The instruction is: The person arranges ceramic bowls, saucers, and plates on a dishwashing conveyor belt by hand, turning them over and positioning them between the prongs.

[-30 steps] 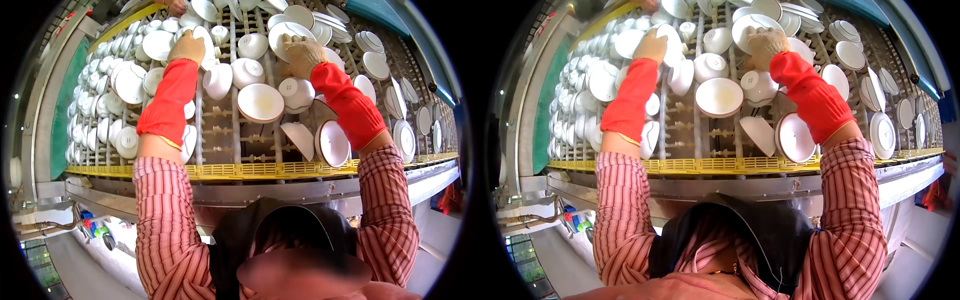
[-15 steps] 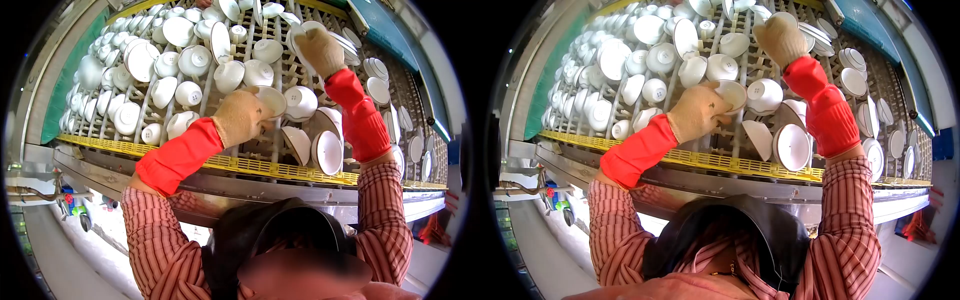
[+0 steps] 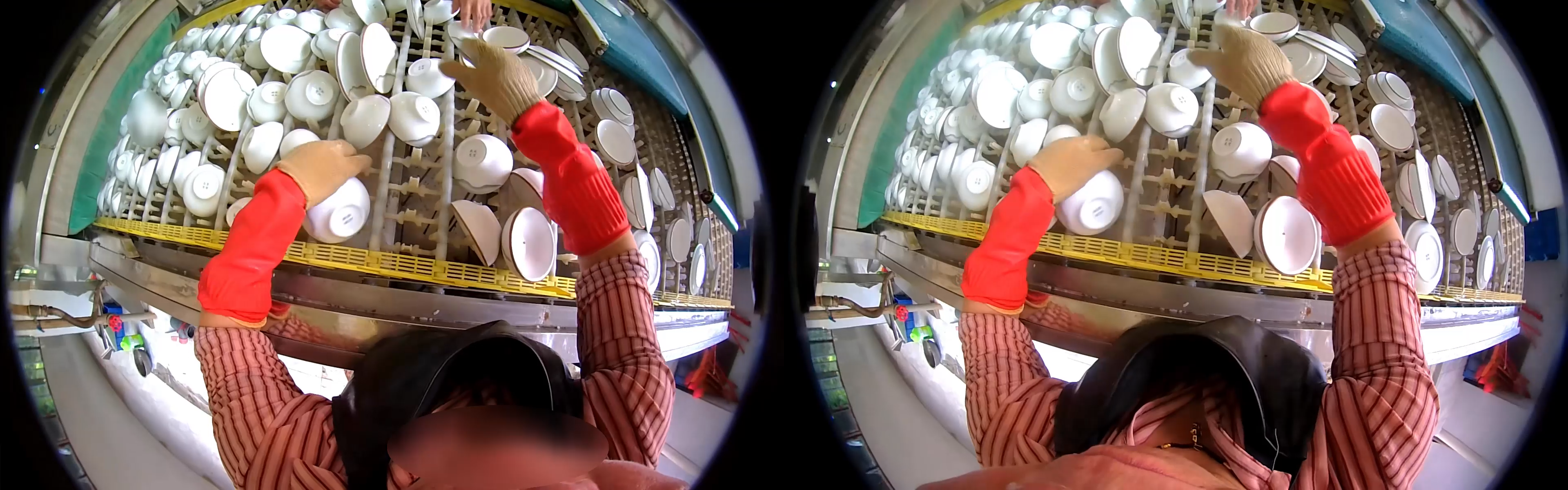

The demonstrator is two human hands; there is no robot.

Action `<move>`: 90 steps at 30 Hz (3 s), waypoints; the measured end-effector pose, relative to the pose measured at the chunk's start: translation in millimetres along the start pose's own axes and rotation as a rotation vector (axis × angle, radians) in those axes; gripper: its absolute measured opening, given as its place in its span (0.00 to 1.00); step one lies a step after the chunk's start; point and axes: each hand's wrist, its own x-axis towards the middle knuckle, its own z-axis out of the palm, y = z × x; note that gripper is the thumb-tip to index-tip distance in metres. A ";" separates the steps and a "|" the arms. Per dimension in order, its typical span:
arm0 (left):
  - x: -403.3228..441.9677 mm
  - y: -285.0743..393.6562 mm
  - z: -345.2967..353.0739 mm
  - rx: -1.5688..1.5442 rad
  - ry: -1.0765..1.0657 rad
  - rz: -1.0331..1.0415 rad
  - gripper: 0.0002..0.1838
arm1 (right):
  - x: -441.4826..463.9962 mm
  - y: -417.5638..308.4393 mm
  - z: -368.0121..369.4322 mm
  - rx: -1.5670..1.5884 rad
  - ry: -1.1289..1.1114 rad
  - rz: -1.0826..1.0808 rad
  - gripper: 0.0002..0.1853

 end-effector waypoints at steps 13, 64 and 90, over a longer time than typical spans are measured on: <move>85.5 131.0 -2.4 -0.108 0.310 0.520 0.24 | -114.4 105.7 -39.7 -0.015 -0.165 0.185 0.22; 196.8 214.9 18.9 -0.005 0.211 0.407 0.24 | -267.2 254.0 -83.8 -0.272 0.144 0.495 0.49; 84.6 286.6 -11.1 -0.182 0.196 0.317 0.45 | -291.8 319.1 -158.4 -0.405 0.615 0.132 0.16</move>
